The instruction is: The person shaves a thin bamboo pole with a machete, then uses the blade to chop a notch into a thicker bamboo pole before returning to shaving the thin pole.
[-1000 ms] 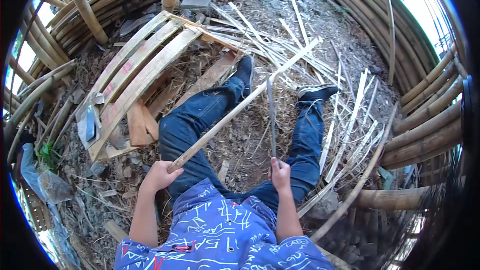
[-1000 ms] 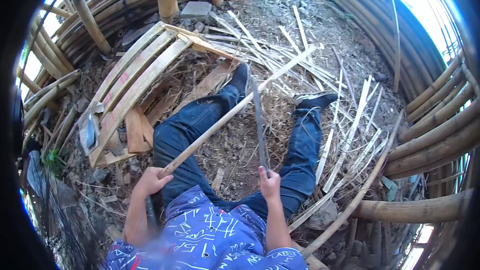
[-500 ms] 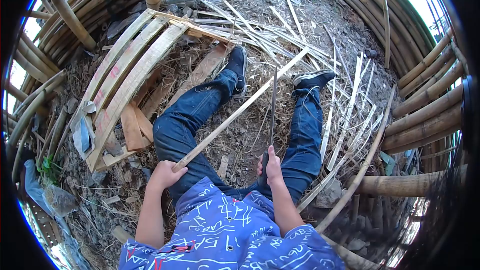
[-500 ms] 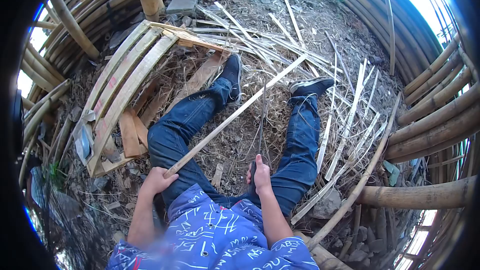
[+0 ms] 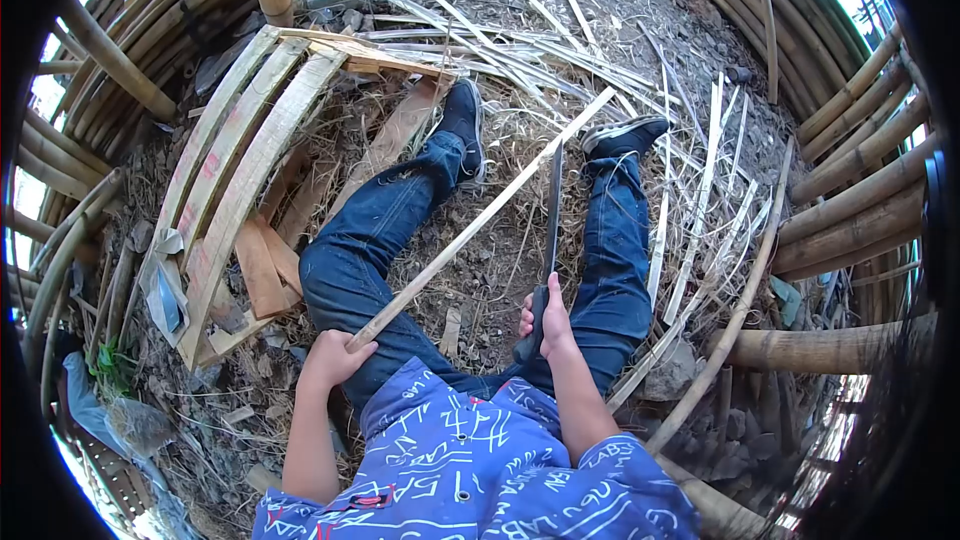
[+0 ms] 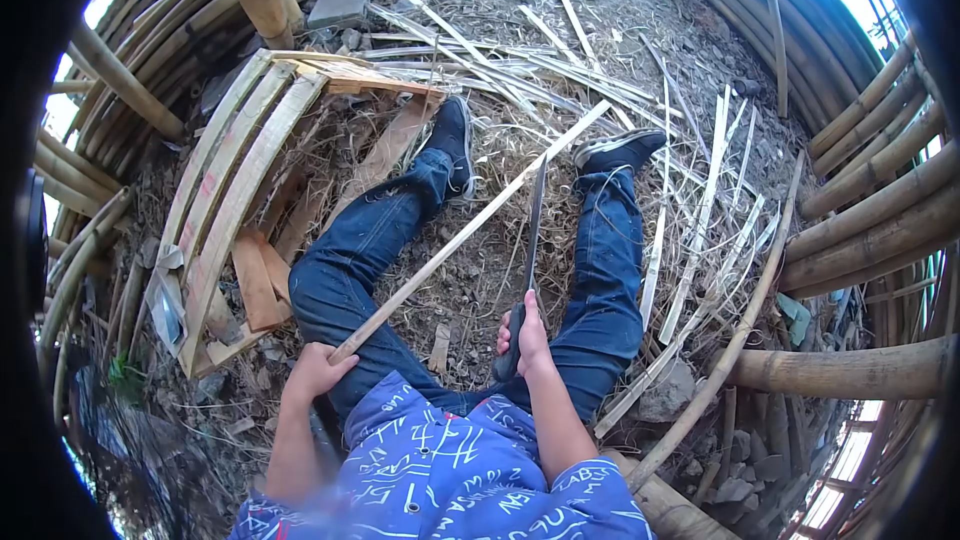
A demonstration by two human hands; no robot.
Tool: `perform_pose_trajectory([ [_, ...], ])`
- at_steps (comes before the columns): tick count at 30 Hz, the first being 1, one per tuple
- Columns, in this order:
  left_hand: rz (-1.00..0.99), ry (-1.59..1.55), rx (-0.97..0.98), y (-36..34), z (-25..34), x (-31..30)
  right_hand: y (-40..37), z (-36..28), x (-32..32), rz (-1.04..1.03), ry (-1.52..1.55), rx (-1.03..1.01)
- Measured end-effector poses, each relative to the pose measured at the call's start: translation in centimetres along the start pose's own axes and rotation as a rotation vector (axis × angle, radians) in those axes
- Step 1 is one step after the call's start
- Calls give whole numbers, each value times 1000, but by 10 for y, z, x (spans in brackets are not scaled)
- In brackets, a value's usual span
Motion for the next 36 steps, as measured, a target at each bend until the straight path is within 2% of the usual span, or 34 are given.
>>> perform_pose_trajectory([
  [8,27,-22,33,2,-5,5,1,19,9,-75,64,94],
  [11,40,-25,37,1,-2,3,0,26,9,-58,-3,115],
  [26,59,-35,32,0,-3,4,1,10,12,-79,72,68],
  [32,66,-58,52,0,-4,4,2,12,10,-56,25,19],
  [36,63,-53,54,1,-4,5,3,8,7,-28,-110,-46],
])
Point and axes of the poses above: each hand's wrist, its own y-axis towards the middle knuckle, its own x-axis out of the palm, z = x × y, the point moved 10 cm from there along y, towards the middle knuckle, and after that the axes turned 5 degrees about z, right-handed, at the moved point
